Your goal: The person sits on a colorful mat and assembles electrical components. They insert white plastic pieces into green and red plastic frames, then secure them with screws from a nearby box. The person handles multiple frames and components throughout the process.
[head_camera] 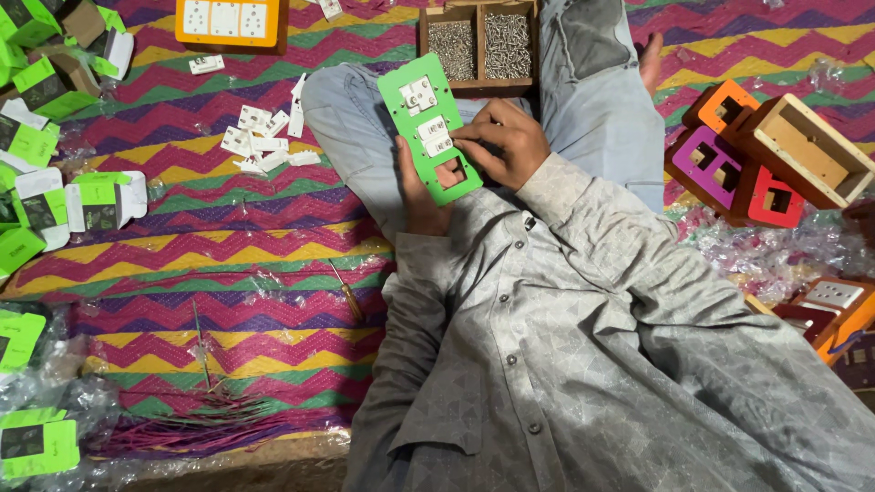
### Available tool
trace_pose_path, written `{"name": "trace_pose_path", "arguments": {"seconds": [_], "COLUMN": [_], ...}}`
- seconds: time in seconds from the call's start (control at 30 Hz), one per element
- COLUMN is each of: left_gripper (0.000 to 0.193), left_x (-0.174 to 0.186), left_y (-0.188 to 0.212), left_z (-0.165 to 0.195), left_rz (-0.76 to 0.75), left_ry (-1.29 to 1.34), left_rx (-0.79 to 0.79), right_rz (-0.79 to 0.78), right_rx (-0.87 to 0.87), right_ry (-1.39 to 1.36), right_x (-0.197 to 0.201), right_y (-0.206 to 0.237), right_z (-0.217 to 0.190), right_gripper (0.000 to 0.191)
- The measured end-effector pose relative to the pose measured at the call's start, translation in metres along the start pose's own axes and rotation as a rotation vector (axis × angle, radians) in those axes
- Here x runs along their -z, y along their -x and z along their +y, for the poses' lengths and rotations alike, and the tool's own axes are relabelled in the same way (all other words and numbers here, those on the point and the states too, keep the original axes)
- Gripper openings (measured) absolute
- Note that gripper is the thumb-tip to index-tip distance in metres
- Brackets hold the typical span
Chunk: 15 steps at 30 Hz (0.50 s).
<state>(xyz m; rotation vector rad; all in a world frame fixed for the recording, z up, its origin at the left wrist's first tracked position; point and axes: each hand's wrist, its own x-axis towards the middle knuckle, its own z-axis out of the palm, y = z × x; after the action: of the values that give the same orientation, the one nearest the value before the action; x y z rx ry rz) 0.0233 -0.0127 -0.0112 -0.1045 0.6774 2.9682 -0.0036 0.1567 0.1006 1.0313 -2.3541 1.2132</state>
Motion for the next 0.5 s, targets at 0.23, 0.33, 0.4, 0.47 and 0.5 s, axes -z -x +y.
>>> {"name": "trace_pose_path", "arguments": {"seconds": [0.23,0.33,0.4,0.47,0.5], "left_gripper": [0.069,0.072,0.071,0.071,0.072], "left_x": [-0.0044,-0.0058,-0.0071,-0.0084,-0.0092], "left_y": [0.0019,0.0058,0.0057,0.0052,0.0042], "left_z": [0.0011,0.0018,0.0032,0.005,0.006], "left_rz": [0.026,0.023,0.002,0.004,0.017], "left_ry": [-0.027,-0.016,0.054,0.103,0.116], "left_rx": [0.002,0.017,0.007,0.006,0.01], "right_rz": [0.023,0.018,0.012,0.002,-0.003], "right_rx": [-0.015,-0.036,-0.025,-0.005,-0.012], "right_ry": [0.04,0.024,0.026,0.04,0.035], "right_x": [0.0003,0.0009,0.0013,0.002,0.0022], "right_y": [0.0003,0.0004,-0.0007,-0.0013,-0.0019], "right_z": [-0.0003,-0.0009,-0.0021,-0.0048,-0.0063], "right_gripper": [0.016,0.016,0.016,0.015,0.015]}}
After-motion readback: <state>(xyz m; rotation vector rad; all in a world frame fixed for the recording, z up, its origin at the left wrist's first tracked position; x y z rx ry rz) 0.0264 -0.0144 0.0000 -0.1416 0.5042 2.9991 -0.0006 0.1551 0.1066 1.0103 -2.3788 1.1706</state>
